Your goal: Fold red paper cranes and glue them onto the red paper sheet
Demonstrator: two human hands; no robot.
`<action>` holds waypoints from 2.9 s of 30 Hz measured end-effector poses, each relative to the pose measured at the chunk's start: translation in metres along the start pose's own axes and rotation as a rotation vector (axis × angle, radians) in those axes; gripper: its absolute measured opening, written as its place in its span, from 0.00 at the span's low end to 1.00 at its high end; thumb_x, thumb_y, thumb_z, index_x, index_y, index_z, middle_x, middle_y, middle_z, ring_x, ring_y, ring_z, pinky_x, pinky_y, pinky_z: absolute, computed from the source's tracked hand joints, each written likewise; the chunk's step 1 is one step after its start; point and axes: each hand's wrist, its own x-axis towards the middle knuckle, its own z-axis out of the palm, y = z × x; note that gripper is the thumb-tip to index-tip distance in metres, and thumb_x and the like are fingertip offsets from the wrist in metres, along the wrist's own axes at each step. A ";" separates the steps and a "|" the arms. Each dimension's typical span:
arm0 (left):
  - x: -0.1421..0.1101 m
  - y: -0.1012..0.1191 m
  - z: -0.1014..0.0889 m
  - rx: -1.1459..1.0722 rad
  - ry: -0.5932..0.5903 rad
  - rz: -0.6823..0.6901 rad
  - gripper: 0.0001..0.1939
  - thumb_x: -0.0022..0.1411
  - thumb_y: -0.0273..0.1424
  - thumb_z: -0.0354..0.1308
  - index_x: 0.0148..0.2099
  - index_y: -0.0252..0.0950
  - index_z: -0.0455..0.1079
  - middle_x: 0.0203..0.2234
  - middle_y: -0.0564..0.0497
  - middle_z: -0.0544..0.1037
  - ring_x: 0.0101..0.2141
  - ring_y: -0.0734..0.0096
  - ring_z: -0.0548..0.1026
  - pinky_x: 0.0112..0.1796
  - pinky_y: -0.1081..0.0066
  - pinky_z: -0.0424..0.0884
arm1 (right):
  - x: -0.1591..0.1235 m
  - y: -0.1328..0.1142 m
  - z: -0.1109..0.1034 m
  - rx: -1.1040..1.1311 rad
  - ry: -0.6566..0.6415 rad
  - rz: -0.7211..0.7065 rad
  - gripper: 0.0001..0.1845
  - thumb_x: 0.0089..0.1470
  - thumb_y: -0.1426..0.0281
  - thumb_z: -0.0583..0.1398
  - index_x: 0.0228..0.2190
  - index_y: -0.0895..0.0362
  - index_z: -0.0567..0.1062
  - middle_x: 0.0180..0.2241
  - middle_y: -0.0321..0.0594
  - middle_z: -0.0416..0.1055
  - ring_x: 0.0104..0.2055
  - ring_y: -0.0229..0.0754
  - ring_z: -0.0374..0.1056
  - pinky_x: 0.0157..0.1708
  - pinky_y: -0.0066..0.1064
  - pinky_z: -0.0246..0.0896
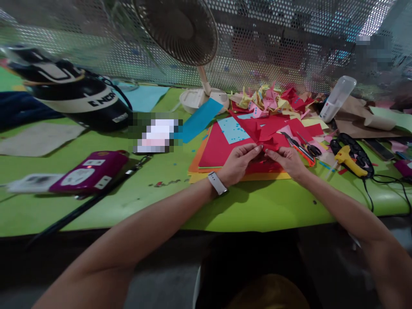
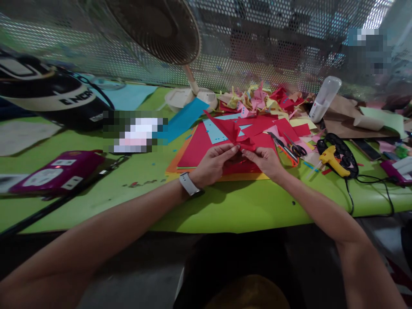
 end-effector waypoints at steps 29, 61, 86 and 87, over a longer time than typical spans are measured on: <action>0.004 -0.003 -0.005 0.343 0.016 0.128 0.19 0.53 0.46 0.69 0.29 0.35 0.73 0.23 0.54 0.74 0.24 0.77 0.68 0.27 0.74 0.65 | -0.001 -0.002 -0.009 -0.389 0.061 -0.242 0.27 0.54 0.46 0.60 0.19 0.54 0.63 0.19 0.30 0.57 0.23 0.34 0.53 0.24 0.30 0.50; 0.004 0.005 -0.006 0.319 -0.128 0.088 0.16 0.57 0.44 0.67 0.32 0.35 0.73 0.25 0.54 0.74 0.27 0.75 0.70 0.32 0.73 0.66 | -0.001 -0.013 -0.009 -0.275 -0.081 -0.110 0.29 0.49 0.41 0.60 0.21 0.54 0.67 0.20 0.31 0.62 0.24 0.35 0.57 0.27 0.31 0.54; 0.004 0.010 -0.008 0.432 -0.058 0.147 0.18 0.59 0.48 0.63 0.31 0.38 0.72 0.23 0.55 0.70 0.26 0.73 0.64 0.29 0.72 0.61 | -0.001 -0.004 -0.011 -0.188 0.112 -0.014 0.20 0.48 0.53 0.65 0.22 0.57 0.81 0.18 0.39 0.73 0.20 0.35 0.63 0.22 0.28 0.57; 0.004 0.010 -0.008 0.413 -0.061 0.147 0.19 0.59 0.49 0.63 0.31 0.38 0.72 0.24 0.55 0.71 0.26 0.73 0.65 0.30 0.72 0.62 | -0.001 -0.004 -0.010 -0.190 0.114 -0.016 0.20 0.48 0.53 0.65 0.22 0.57 0.81 0.18 0.39 0.73 0.20 0.35 0.63 0.22 0.28 0.56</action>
